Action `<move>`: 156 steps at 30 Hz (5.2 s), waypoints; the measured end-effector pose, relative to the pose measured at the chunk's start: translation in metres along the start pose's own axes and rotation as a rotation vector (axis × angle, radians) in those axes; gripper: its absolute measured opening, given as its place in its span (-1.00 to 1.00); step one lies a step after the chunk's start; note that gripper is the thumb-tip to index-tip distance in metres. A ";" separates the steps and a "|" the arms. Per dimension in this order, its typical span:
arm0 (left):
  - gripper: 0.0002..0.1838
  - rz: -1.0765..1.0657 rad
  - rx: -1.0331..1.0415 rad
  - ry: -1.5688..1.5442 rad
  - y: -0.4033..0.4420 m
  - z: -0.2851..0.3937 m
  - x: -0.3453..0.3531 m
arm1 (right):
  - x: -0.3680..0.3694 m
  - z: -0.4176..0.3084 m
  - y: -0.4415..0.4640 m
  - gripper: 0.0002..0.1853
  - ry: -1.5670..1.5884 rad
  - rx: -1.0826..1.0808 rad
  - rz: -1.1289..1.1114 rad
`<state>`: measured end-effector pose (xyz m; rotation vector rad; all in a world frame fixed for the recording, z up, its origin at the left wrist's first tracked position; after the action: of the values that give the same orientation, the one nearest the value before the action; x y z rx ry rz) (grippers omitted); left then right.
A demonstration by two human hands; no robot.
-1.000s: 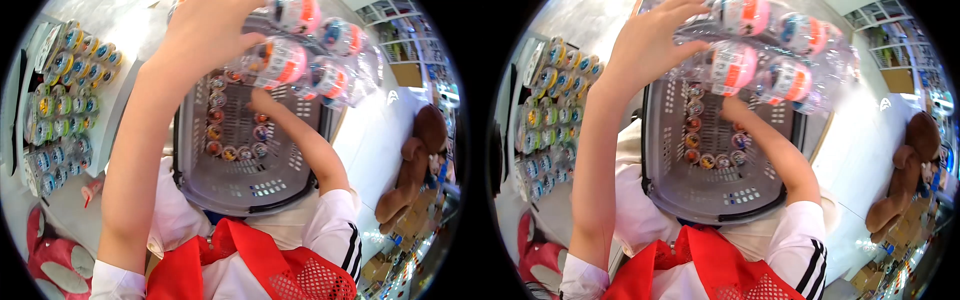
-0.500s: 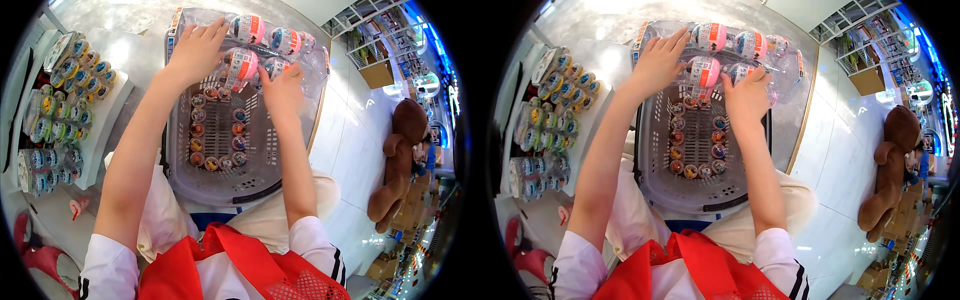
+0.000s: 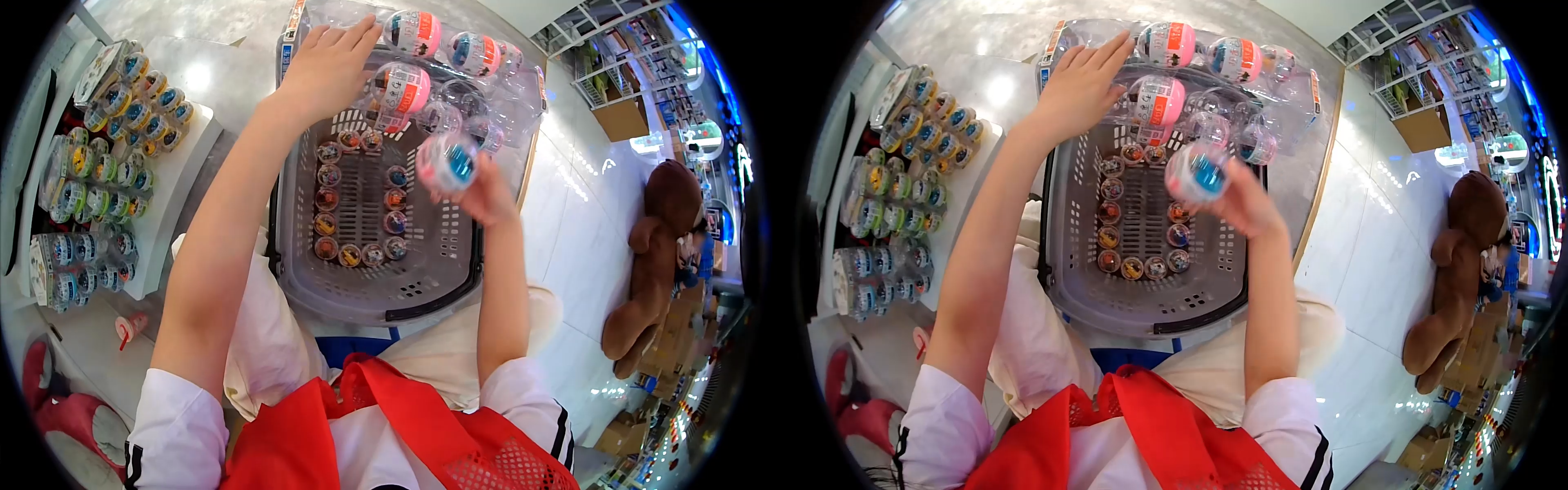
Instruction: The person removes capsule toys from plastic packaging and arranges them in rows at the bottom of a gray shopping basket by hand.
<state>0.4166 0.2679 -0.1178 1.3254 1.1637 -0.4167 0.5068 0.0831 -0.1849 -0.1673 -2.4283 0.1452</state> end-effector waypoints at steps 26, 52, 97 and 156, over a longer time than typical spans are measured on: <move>-0.34 -0.168 -0.044 -0.033 0.045 -0.009 -0.029 | -0.344 0.222 0.143 -0.60 -1.473 0.103 0.874; -0.35 -0.161 -0.049 0.009 0.045 -0.003 -0.031 | -0.276 0.178 0.148 -0.71 -1.760 0.444 0.558; -0.38 -0.193 -0.045 0.040 0.044 -0.006 -0.028 | -0.258 0.184 0.152 -0.61 -1.836 -0.376 0.504; -0.42 -0.152 -0.030 0.123 0.044 -0.002 -0.024 | -0.262 0.405 0.131 -0.29 -0.748 0.701 0.228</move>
<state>0.4411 0.2735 -0.0741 1.2550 1.3743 -0.4301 0.4514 0.1457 -0.6775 -0.0717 -2.8846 1.3422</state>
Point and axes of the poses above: each hand's wrist, its own y-axis towards the middle knuckle, its own x-axis out of the palm, z = x × y, the point moved 8 cm from there along y, towards the middle knuckle, and after that the axes turned 10 degrees about y, right-handed, at the moved point
